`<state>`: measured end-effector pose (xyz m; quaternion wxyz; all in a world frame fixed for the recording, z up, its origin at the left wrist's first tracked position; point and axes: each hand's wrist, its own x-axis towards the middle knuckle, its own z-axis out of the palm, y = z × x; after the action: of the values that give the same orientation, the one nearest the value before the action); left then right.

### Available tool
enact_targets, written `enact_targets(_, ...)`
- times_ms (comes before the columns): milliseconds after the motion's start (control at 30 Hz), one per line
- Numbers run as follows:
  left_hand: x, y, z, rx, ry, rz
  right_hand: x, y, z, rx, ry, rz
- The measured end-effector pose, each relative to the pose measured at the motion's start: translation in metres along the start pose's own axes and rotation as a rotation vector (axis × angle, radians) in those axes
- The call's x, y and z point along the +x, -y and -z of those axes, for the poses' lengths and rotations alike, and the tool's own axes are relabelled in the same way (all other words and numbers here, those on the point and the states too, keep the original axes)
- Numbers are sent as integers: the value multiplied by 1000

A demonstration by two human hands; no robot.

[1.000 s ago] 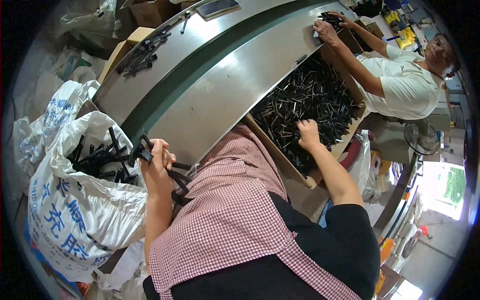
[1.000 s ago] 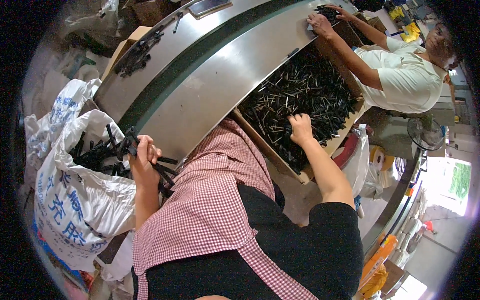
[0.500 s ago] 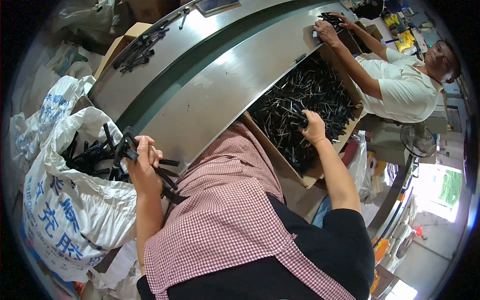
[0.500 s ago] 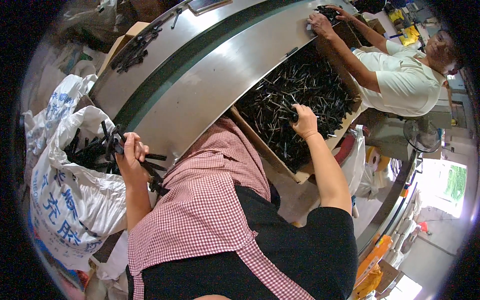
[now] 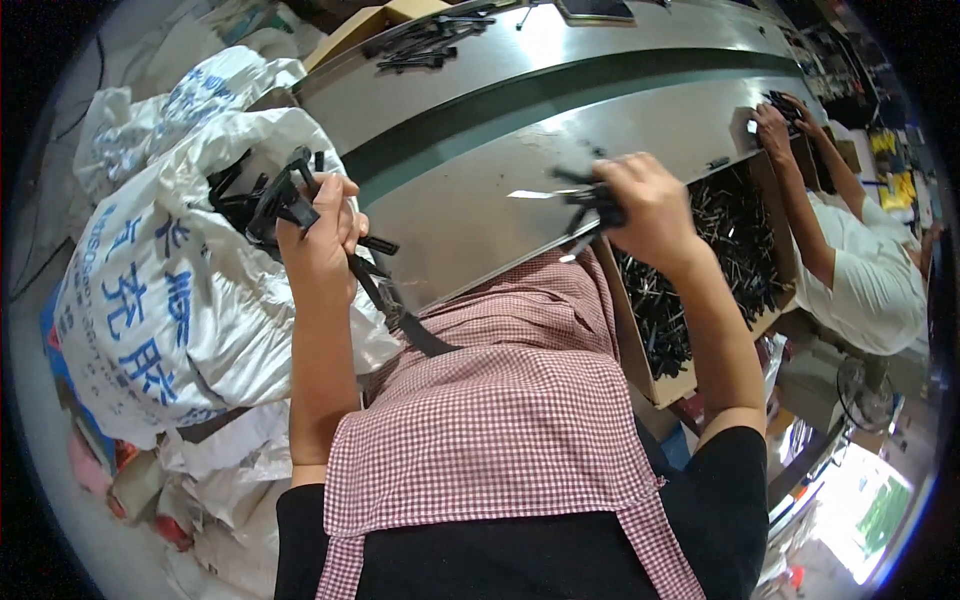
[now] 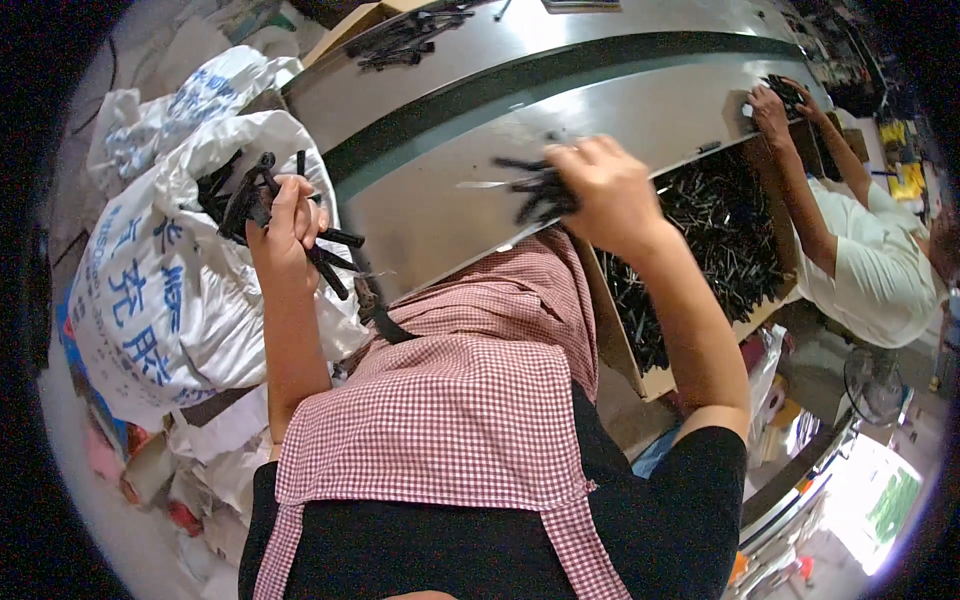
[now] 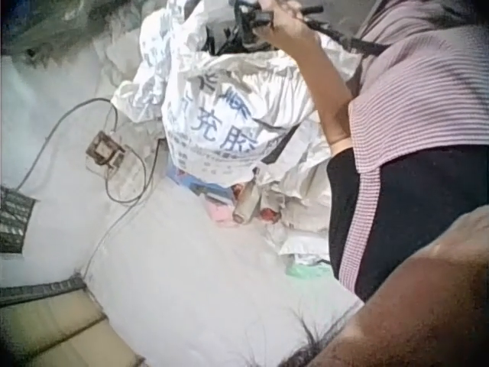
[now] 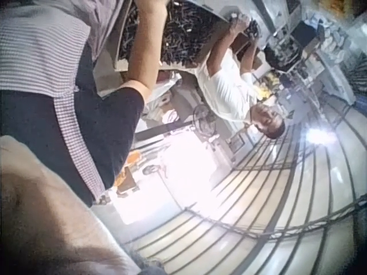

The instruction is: The person sorts small black plastic components by hand, transferring them from a large floppy plastic bag into a metal tray.

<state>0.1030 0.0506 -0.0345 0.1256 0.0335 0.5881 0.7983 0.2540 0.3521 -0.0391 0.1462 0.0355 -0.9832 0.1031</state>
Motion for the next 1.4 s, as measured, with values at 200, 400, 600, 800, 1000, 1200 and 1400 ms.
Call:
enact_targets(200, -1, -9, 17, 296, -27, 5, 67, 72, -95, 89, 341, 319)
enact_targets(400, 1, 4, 27, 351, 66, 97, 62, 109, -160, 159, 377, 366)
enact_targets(600, 9, 22, 27, 754, 145, 11, 51, 99, -144, 245, 344, 322)
enact_targets(800, 2, 30, 27, 706, 186, 75, 22, 86, -130, 248, 328, 322)
enact_targets(1000, 7, 40, 21, 701, 207, 126, -27, 62, -90, 460, 33, 91)
enact_targets(1200, 4, 38, 15, 669, 189, 154, -180, -13, -55, 90, -102, -626)
enact_targets(1400, 1, 38, 6, 680, 229, 123, -324, -66, -50, -428, 427, -1041)
